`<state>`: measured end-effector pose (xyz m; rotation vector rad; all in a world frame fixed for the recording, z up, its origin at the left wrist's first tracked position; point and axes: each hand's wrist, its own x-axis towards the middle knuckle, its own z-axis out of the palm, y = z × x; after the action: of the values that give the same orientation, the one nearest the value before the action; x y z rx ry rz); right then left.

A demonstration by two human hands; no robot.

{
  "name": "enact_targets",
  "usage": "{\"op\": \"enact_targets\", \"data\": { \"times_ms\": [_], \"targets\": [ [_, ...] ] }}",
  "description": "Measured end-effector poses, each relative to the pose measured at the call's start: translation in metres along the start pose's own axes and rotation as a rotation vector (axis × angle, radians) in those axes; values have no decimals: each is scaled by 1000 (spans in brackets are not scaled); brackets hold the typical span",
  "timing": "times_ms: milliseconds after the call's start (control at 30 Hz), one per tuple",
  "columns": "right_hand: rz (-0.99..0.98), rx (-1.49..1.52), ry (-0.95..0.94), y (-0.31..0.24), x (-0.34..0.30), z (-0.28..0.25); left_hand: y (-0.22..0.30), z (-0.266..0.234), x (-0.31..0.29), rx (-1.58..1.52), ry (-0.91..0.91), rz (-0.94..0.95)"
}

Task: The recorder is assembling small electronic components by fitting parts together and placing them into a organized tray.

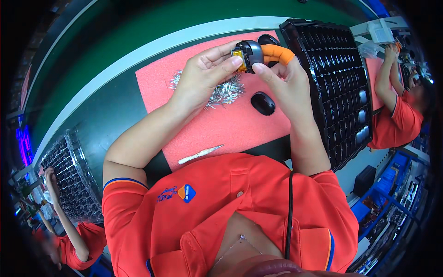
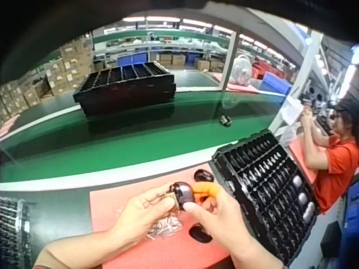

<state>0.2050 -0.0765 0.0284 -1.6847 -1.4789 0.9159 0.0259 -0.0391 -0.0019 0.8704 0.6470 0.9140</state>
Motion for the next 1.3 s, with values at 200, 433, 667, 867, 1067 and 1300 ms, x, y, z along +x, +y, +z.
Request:
{"op": "enact_targets", "data": {
  "times_ms": [200,433,667,867,1067,1300],
  "targets": [
    [-100,279,-83,14,15,0,4,-6,8,61,-3,-37],
    [-332,-355,-102,37,22,12,10,-26,20,-299,100,39],
    [-664,-562,-303,34,35,15,19,-23,18,-463,75,-106],
    [-649,-764,-343,28,35,12,18,-30,14,-236,-80,-43],
    [-546,-907,-253,33,23,0,23,-22,11,-114,-32,-28],
    [-547,-835,-221,36,21,0,26,-13,7,50,-61,-31]
  ]
}}
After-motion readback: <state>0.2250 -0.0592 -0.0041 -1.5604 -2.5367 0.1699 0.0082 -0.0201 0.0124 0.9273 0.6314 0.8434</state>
